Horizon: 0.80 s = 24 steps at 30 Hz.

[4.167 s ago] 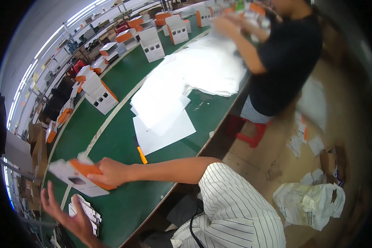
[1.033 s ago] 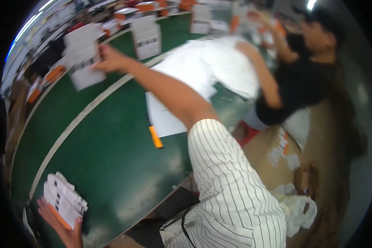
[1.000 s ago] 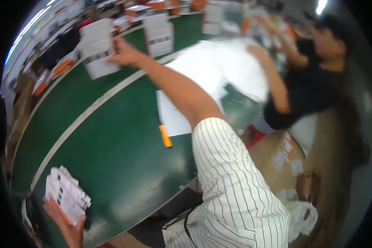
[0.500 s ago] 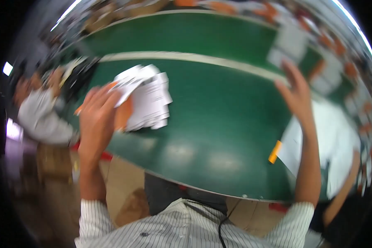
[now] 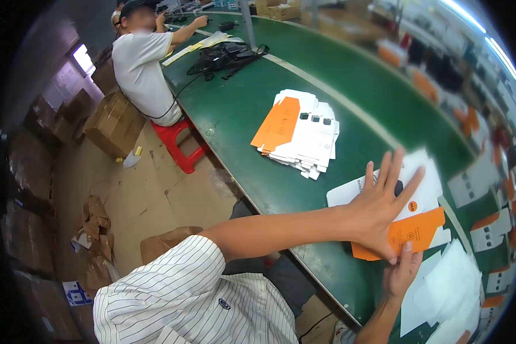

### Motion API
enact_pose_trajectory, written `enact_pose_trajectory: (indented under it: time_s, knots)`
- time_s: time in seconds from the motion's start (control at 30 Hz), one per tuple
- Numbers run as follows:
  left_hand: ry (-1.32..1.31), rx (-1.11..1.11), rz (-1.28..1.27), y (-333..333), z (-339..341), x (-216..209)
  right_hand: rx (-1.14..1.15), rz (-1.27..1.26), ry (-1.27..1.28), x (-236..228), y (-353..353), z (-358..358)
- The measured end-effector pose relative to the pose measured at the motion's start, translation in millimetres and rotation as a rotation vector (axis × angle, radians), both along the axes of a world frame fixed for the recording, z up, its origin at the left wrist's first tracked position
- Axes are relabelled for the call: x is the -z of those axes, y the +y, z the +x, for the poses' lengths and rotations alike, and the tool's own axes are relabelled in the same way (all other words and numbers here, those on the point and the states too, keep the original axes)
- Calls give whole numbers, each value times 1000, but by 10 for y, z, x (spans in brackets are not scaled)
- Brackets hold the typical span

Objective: Assembling, marking, and stacking cardboard product boxes at a manufacturing workbench.

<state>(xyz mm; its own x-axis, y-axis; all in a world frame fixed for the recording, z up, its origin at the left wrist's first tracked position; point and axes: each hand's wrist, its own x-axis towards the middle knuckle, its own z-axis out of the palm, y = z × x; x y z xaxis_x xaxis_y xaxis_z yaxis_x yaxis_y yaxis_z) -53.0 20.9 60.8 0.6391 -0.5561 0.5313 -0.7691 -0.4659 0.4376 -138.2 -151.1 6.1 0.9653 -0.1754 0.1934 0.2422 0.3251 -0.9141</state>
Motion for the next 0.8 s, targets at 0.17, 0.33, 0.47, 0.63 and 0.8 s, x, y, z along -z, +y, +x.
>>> enact_pose_trajectory:
  time_s: [0.17,0.33,0.47,0.63,0.8]
  knots:
    - [213,70,16,-130,24,-55,-23,0,-27,76,-51,-108]
    - [-21,456,-269,-337,212,-41,-122,320,-91,315,-668,-339]
    - [41,541,-40,17,213,-127,-187,89,-80,-406,-172,92]
    - [-97,581,-13,-263,176,-124,-350,-90,19,-536,-539,-100]
    - [-96,623,96,-358,42,-109,-72,-249,86,-368,-714,-210]
